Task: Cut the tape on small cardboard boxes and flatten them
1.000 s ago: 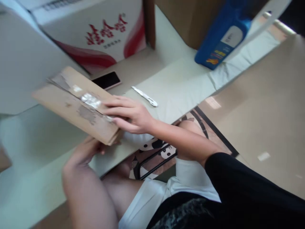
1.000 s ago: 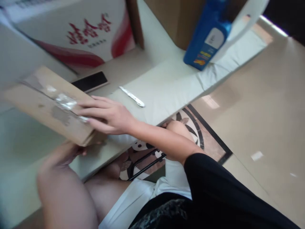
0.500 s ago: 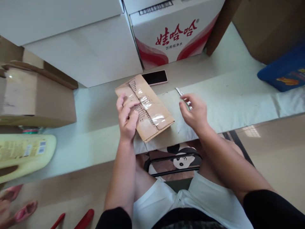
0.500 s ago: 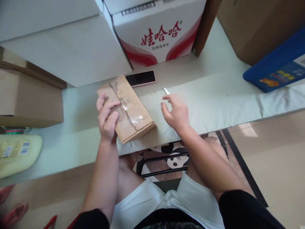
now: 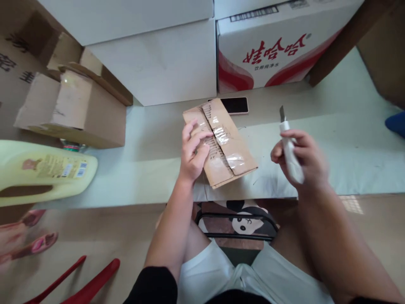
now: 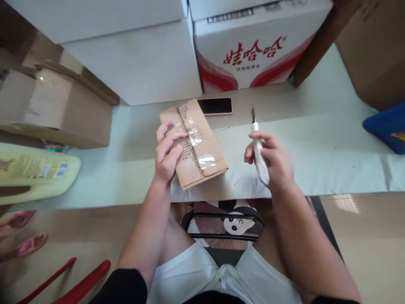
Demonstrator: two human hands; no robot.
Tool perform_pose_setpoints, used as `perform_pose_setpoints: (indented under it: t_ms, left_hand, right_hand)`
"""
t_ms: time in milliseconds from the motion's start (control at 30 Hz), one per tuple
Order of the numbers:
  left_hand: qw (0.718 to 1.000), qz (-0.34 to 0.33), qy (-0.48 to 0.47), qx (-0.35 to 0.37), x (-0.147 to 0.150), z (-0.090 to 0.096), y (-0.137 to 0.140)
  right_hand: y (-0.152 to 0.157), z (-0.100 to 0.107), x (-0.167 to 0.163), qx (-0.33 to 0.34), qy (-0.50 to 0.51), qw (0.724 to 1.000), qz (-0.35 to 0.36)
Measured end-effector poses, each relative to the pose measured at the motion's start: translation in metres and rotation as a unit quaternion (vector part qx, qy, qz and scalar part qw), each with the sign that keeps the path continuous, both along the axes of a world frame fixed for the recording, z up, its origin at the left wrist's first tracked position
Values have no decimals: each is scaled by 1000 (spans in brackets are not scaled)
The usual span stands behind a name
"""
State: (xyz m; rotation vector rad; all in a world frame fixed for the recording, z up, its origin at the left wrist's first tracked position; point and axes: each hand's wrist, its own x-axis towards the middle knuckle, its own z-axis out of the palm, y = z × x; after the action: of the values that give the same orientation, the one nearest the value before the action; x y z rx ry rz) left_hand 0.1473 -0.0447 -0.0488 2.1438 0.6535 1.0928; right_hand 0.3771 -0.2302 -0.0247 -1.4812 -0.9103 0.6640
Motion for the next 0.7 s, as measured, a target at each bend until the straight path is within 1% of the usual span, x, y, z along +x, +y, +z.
perform_pose_setpoints:
  t_ms: [33, 67, 100, 167, 267, 333, 400, 467, 533, 600, 667, 700]
  left_hand:
    - [1000, 0, 0, 1, 0, 0, 0]
    - [1000, 1, 0, 3, 0, 0, -1]
    - [1000, 2, -1, 6, 1, 0, -1]
    - [1000, 12, -2, 11, 3, 0, -3]
    - [999, 40, 2, 11, 8, 1, -9]
    - [998, 56, 4, 13, 12, 2, -14]
    - [998, 67, 4, 20, 14, 4, -17]
    - [997, 68, 8, 27, 14, 5, -18]
    - [998, 54, 12, 33, 11, 4, -15]
    - [999, 29, 6, 38, 8, 2, -11]
    - [999, 4, -4, 41, 6, 0, -8]
    - [999, -4, -8, 41, 6, -1, -8]
  right_hand:
    - [-3, 9, -4, 59, 26, 997, 36]
    - [-6, 18, -9, 101, 46, 992, 66]
    - [-8, 27, -14, 128, 57, 986, 90]
    - [-9, 41, -27, 152, 66, 980, 111]
    - [-8, 51, -52, 173, 51, 980, 84]
    - [-9, 52, -67, 162, 34, 984, 66]
    - [-10, 51, -76, 113, -2, 991, 68]
    - [-10, 50, -79, 58, -75, 994, 59]
    - [-9, 50, -75, 36, -170, 984, 33]
    - [-6, 51, -70, 56, -253, 966, 5]
    - [-5, 51, -67, 60, -304, 951, -24]
    - [-5, 51, -67, 54, -312, 948, -46]
